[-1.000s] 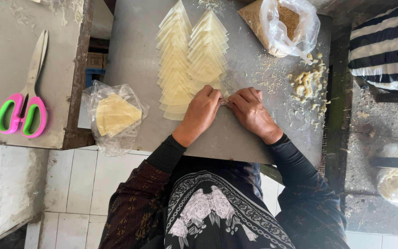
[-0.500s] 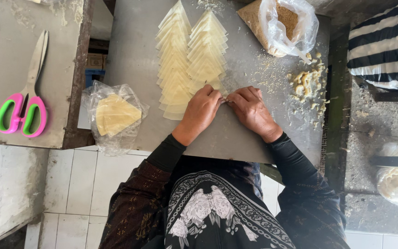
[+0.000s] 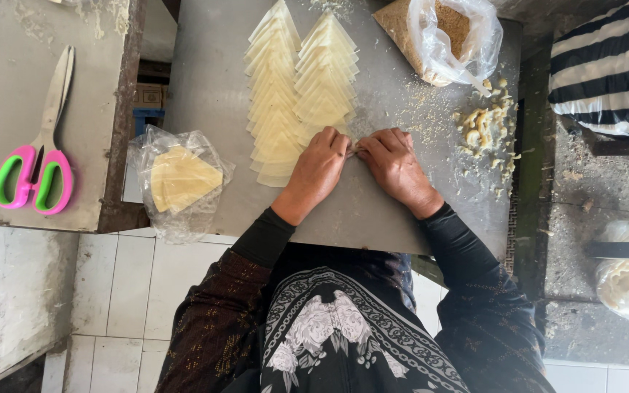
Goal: The person places a small amount of crumb-like filling onto a triangular piece of dough using a spoon, then folds the dough repeatedly by hand to create a small, rectangular rolled snack.
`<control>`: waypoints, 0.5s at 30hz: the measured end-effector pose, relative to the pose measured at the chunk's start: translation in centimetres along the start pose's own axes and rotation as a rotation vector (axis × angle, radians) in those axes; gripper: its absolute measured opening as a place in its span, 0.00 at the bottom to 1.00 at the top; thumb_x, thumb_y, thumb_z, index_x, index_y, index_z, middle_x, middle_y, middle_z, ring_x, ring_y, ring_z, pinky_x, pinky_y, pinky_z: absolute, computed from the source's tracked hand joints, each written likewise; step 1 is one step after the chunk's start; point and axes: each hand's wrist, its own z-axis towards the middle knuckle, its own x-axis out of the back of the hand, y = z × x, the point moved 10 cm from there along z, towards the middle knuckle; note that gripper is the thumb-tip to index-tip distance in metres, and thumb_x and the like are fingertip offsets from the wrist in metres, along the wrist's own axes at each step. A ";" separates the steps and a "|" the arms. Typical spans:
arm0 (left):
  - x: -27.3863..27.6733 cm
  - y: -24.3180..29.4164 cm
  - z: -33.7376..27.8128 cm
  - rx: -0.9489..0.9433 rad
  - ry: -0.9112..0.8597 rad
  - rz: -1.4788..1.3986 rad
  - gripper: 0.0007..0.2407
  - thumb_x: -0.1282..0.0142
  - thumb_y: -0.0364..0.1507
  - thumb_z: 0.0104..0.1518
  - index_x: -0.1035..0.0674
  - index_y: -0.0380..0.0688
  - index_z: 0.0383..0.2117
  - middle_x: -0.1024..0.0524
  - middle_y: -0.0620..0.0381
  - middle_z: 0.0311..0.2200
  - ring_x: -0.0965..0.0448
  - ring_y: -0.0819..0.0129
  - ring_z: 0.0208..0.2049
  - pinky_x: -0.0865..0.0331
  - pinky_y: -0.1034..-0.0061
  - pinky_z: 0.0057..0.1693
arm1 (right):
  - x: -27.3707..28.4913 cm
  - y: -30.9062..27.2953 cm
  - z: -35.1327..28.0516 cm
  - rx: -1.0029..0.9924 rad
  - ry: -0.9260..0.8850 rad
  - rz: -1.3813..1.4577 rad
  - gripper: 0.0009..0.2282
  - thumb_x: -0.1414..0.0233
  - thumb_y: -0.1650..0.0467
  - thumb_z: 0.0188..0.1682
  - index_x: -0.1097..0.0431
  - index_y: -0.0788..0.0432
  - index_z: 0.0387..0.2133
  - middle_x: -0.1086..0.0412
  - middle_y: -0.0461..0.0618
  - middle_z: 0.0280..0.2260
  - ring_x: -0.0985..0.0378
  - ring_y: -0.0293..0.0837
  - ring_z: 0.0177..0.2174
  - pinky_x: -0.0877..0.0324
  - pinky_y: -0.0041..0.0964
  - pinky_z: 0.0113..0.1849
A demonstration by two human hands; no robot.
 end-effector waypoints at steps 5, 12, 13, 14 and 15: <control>0.4 1.1 -0.2 -0.059 -0.055 -0.053 0.05 0.39 0.24 0.57 0.24 0.37 0.32 0.30 0.51 0.34 0.25 0.58 0.37 0.28 0.67 0.44 | 1.1 -1.5 -0.3 0.020 -0.014 -0.038 0.06 0.38 0.74 0.49 0.26 0.60 0.38 0.28 0.52 0.36 0.26 0.50 0.39 0.37 0.43 0.46; 1.5 1.5 -0.1 -0.065 0.006 -0.004 0.04 0.38 0.25 0.57 0.23 0.40 0.32 0.30 0.53 0.34 0.25 0.59 0.37 0.28 0.67 0.44 | 1.0 -3.7 -0.7 0.089 -0.084 -0.304 0.16 0.46 0.75 0.46 0.27 0.63 0.49 0.28 0.53 0.46 0.26 0.49 0.49 0.38 0.45 0.52; 1.7 1.7 -0.1 -0.074 0.026 0.004 0.04 0.39 0.24 0.57 0.22 0.39 0.33 0.30 0.53 0.34 0.25 0.59 0.37 0.28 0.68 0.44 | 0.8 -3.7 -0.7 0.084 -0.094 -0.330 0.17 0.48 0.75 0.46 0.28 0.63 0.51 0.28 0.53 0.48 0.26 0.49 0.50 0.39 0.45 0.53; 1.9 1.9 0.0 -0.086 0.046 0.011 0.04 0.40 0.24 0.57 0.22 0.39 0.35 0.29 0.54 0.35 0.25 0.60 0.38 0.27 0.69 0.44 | 0.7 -3.5 -0.8 0.077 -0.103 -0.359 0.18 0.49 0.74 0.46 0.28 0.64 0.52 0.29 0.53 0.49 0.27 0.49 0.51 0.39 0.46 0.53; 2.0 2.0 0.0 -0.098 0.065 0.018 0.05 0.41 0.23 0.57 0.21 0.38 0.37 0.29 0.54 0.36 0.24 0.60 0.38 0.27 0.69 0.45 | 0.5 -3.4 -0.9 0.060 -0.108 -0.358 0.19 0.49 0.74 0.47 0.29 0.64 0.54 0.29 0.53 0.50 0.28 0.49 0.52 0.40 0.47 0.54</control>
